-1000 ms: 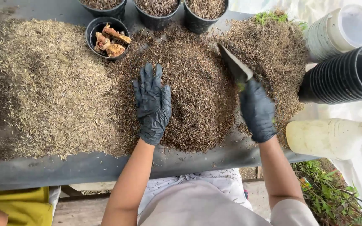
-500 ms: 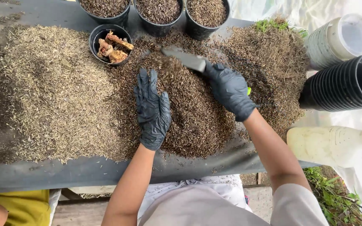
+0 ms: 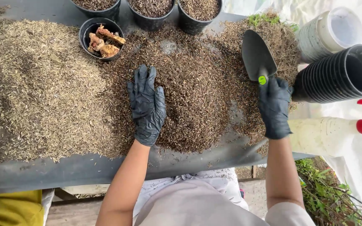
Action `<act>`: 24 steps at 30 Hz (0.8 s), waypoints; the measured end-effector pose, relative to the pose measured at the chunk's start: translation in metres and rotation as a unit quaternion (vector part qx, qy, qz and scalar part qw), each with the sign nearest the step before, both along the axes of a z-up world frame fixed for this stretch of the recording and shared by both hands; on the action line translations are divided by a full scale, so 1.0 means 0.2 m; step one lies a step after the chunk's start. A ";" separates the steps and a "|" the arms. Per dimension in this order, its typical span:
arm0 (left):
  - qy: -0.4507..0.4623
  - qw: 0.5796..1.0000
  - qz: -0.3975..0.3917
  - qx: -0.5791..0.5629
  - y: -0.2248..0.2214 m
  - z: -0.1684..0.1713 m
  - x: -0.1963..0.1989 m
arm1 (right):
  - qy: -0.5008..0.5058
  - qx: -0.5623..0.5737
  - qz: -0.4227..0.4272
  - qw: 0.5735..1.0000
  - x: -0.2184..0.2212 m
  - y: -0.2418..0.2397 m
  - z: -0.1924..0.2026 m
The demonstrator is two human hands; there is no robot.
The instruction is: Mixing and leveling soil on a work table using hands and a trowel, followed by using a spray bottle.
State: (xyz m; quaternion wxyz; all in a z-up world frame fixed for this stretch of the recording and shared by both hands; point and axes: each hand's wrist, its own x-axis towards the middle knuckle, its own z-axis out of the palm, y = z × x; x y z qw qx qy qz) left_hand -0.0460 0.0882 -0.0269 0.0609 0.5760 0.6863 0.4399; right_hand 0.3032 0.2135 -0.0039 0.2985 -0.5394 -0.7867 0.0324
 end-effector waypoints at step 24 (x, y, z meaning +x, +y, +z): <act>0.006 0.998 0.032 -0.058 0.03 0.05 0.00 | 0.222 -0.361 0.272 0.864 -0.98 0.50 0.06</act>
